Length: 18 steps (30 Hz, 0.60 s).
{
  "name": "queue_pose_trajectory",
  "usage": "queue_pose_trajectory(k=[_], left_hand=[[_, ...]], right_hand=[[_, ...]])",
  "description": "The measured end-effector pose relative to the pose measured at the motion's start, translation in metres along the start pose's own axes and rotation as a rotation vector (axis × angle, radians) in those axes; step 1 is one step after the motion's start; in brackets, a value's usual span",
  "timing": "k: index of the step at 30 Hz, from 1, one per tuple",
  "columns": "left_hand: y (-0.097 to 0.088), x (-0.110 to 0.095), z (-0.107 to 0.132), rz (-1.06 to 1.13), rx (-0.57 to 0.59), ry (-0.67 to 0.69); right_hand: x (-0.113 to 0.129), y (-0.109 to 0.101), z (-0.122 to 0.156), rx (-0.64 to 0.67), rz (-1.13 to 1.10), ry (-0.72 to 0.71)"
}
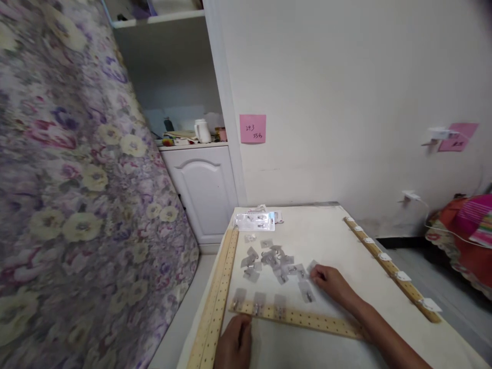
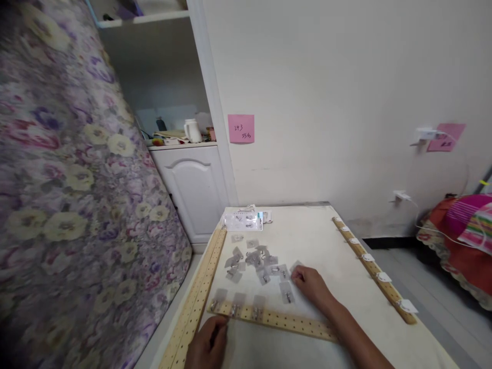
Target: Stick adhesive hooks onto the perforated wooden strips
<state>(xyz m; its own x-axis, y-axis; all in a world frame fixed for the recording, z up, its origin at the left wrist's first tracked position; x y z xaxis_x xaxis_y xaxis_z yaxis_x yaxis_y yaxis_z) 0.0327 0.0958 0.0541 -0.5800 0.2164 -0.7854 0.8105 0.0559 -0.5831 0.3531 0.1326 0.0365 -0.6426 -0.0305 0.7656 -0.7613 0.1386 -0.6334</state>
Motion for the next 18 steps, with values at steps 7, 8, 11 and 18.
queue_pose_trajectory(k=[7,8,11,18], left_hand=[[0.004,0.000,-0.002,0.004,-0.033,-0.021],[0.004,0.000,-0.002,0.001,-0.033,-0.023],[0.006,0.000,-0.002,-0.001,-0.018,-0.024],[-0.002,-0.004,0.000,0.016,0.001,-0.047]], right_hand=[[-0.005,0.018,0.030,0.044,0.003,0.068],[-0.006,0.019,0.032,0.040,0.023,0.092],[-0.006,0.021,0.032,0.031,0.095,0.145],[0.006,0.015,0.034,-0.011,0.130,0.143]])
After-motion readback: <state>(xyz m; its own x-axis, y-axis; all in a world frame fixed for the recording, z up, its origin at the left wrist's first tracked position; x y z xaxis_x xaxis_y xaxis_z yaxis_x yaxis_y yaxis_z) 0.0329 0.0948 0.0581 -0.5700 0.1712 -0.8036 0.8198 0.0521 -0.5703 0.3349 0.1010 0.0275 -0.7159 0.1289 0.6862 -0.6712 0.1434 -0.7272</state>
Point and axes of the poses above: each hand's wrist, its own z-axis away from the middle knuckle, its own y-axis out of the palm, x = y × z, the point moved 9 cm from there along -z, towards the middle knuckle, and after that the axes turned 1 degree about -y, right-handed, at the moved point
